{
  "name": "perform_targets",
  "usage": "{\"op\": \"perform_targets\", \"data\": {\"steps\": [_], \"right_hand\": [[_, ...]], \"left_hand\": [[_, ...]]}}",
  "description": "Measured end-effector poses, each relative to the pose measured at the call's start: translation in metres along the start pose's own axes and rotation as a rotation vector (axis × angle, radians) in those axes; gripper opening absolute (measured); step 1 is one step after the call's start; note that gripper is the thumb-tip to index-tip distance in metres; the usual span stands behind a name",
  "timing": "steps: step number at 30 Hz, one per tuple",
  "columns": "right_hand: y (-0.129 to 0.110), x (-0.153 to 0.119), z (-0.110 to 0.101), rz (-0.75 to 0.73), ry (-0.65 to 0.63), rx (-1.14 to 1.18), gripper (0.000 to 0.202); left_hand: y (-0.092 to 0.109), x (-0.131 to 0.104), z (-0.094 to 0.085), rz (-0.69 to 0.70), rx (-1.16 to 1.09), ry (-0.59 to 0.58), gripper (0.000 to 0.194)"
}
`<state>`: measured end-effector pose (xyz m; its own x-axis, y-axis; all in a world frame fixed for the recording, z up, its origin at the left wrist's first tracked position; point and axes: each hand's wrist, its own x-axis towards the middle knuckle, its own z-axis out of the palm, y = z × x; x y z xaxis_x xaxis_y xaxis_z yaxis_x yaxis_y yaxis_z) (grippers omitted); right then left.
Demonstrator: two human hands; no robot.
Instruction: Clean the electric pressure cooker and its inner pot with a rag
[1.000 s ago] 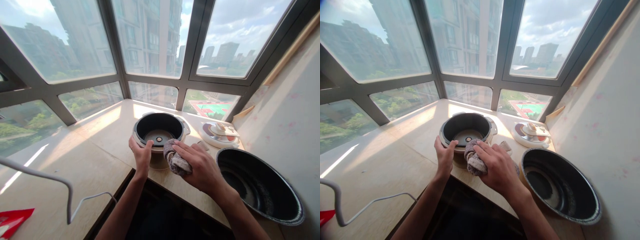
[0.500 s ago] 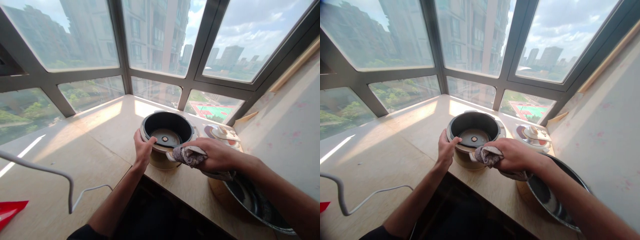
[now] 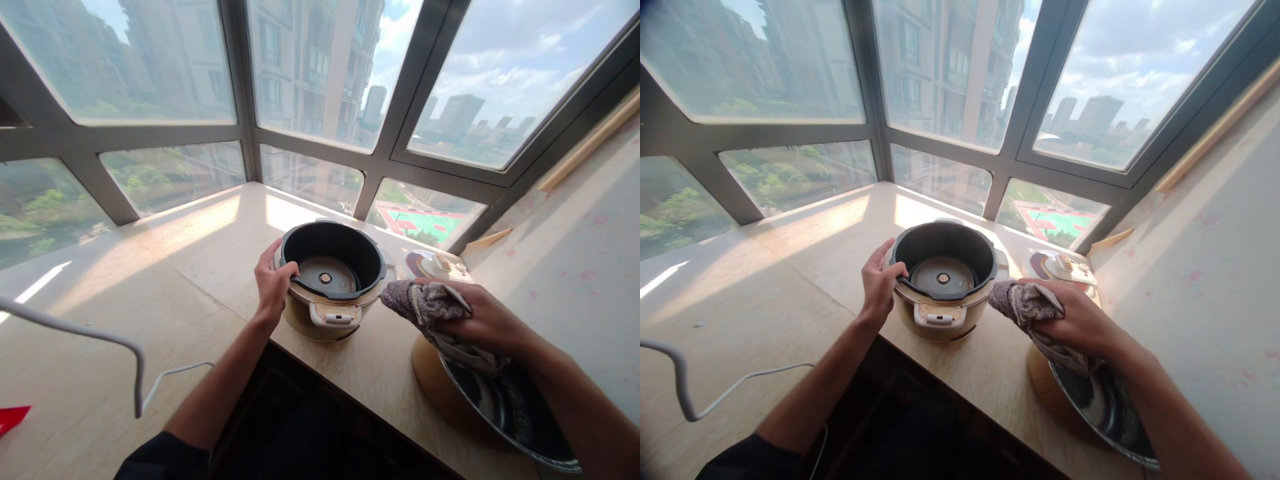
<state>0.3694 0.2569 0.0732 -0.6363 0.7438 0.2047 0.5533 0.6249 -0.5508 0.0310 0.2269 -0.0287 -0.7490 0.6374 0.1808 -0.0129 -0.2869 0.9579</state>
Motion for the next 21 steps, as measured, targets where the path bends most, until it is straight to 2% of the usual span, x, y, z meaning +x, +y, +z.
{"op": "perform_targets", "data": {"steps": [2, 5, 8, 11, 14, 17, 19, 21], "right_hand": [[0.002, -0.007, 0.008, 0.077, 0.123, 0.04, 0.053], [-0.007, -0.012, 0.032, 0.228, 0.425, 0.211, 0.063], [-0.024, -0.01, 0.065, 0.351, 0.695, 0.4, 0.072], [-0.044, -0.011, 0.107, 0.382, 0.816, 0.474, 0.076], [-0.059, -0.016, 0.159, 0.277, 0.865, 0.359, 0.074], [-0.055, -0.019, 0.205, -0.041, 0.932, 0.043, 0.079], [-0.041, -0.016, 0.226, -0.178, 0.944, -0.092, 0.078], [-0.023, -0.011, 0.233, -0.178, 1.008, -0.122, 0.076]], "left_hand": [[0.0, 0.007, -0.003, 0.019, 0.017, -0.013, 0.058], [0.0, 0.013, -0.004, 0.035, 0.037, -0.019, 0.054], [0.0, 0.018, -0.005, 0.035, 0.021, -0.028, 0.053], [0.003, 0.023, -0.005, 0.002, -0.009, -0.039, 0.053], [0.005, 0.028, -0.007, -0.033, -0.038, -0.047, 0.056], [0.006, 0.031, -0.008, -0.05, -0.045, -0.062, 0.058], [0.007, 0.033, -0.008, -0.056, -0.037, -0.068, 0.058], [0.008, 0.035, -0.009, -0.065, -0.029, -0.073, 0.058]]}}
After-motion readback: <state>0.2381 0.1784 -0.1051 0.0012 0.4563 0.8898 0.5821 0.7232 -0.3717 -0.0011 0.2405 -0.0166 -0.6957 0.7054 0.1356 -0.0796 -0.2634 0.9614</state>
